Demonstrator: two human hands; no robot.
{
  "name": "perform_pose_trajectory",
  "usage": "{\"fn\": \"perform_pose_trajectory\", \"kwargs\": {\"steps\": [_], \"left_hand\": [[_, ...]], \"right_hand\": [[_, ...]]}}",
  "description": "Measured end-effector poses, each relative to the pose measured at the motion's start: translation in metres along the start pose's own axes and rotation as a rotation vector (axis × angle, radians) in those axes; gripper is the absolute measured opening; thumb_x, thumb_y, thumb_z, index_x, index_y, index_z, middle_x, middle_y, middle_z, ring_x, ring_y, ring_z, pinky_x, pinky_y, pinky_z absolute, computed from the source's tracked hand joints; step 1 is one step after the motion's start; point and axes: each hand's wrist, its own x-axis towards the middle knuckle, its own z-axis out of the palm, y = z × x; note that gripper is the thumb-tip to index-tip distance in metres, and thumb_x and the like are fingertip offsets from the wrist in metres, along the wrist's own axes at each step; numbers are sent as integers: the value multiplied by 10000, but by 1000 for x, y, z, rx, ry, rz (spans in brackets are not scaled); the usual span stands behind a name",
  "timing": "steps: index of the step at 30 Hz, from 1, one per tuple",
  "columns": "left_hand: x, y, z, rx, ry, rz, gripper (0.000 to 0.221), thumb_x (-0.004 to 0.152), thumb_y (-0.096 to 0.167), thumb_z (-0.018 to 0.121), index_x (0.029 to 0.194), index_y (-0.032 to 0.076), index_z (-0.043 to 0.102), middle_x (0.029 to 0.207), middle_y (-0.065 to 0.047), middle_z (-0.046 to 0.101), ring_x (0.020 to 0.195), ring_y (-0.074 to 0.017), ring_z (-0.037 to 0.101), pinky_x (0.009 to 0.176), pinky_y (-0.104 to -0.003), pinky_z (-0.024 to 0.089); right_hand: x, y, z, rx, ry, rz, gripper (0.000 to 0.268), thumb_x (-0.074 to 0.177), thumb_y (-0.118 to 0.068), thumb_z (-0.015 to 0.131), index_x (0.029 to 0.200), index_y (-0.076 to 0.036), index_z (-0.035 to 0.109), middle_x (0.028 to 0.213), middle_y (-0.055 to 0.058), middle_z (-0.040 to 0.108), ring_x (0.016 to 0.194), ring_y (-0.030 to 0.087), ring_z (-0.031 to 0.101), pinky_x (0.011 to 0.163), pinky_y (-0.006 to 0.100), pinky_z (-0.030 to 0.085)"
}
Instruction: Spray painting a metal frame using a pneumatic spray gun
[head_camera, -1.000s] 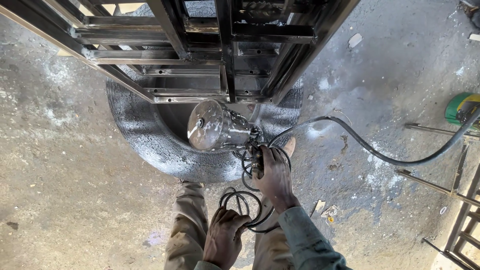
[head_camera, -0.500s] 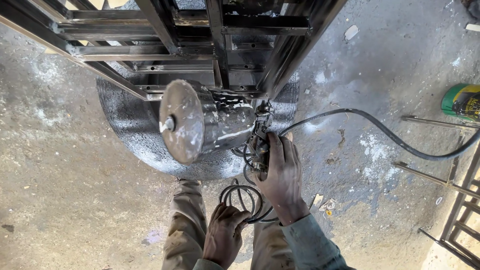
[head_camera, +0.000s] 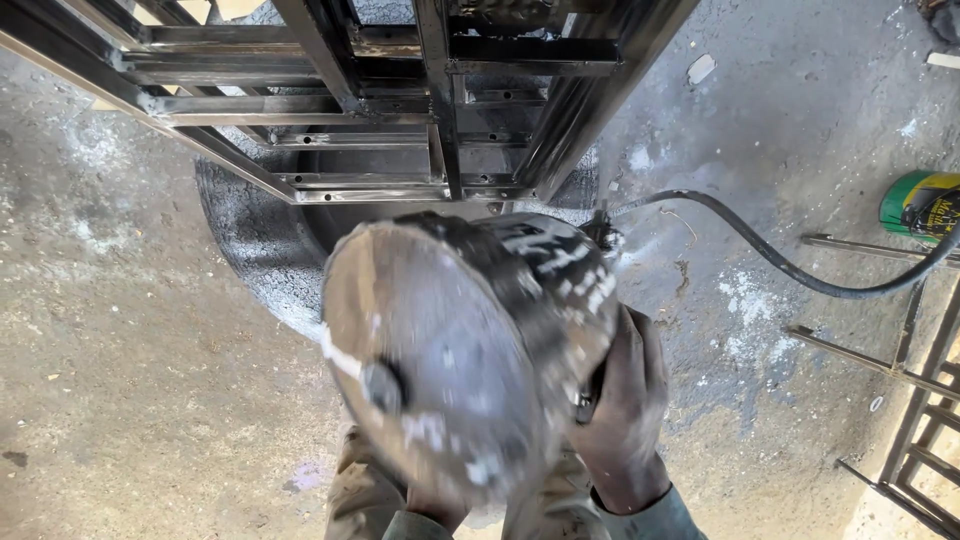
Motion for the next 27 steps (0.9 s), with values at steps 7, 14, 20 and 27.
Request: {"fn": "perform_pose_trajectory", "kwargs": {"steps": [7,14,20,27], "left_hand": [[13,22,-15,-48,17,130,184,862,63,693,1001,143,783,811,-51,675,830,-282,598,872,-406,486],[9,16,-7,-32,-15,119,245,822,31,691,1010,151,791,802,-45,663,837,-267,613,954,-397,484],[7,10,-2,-15,-30,121,213,833,92,733,1022,166,798,835,-23,674,868,-256,611,1050,-407,442],[8,11,-2,10,-21,109,215,834,85,723,1019,165,798,823,-37,681,855,-273,606,1041,-421,444]], "right_hand": [[-46,51,49,-21,-235,58,896,697,-53,900,1452,65,432,1048,169,638,921,289,665,773,378,656],[-59,62,76,-38,-355,152,914,638,-98,868,1436,30,440,1239,222,606,1082,374,619,939,495,561],[-76,83,109,-65,-454,230,803,704,-44,768,1435,8,441,1170,210,622,1059,362,632,927,500,580],[-81,86,126,-102,-574,336,789,705,-104,778,1418,-73,442,1163,158,594,1074,332,613,976,518,554]]}}
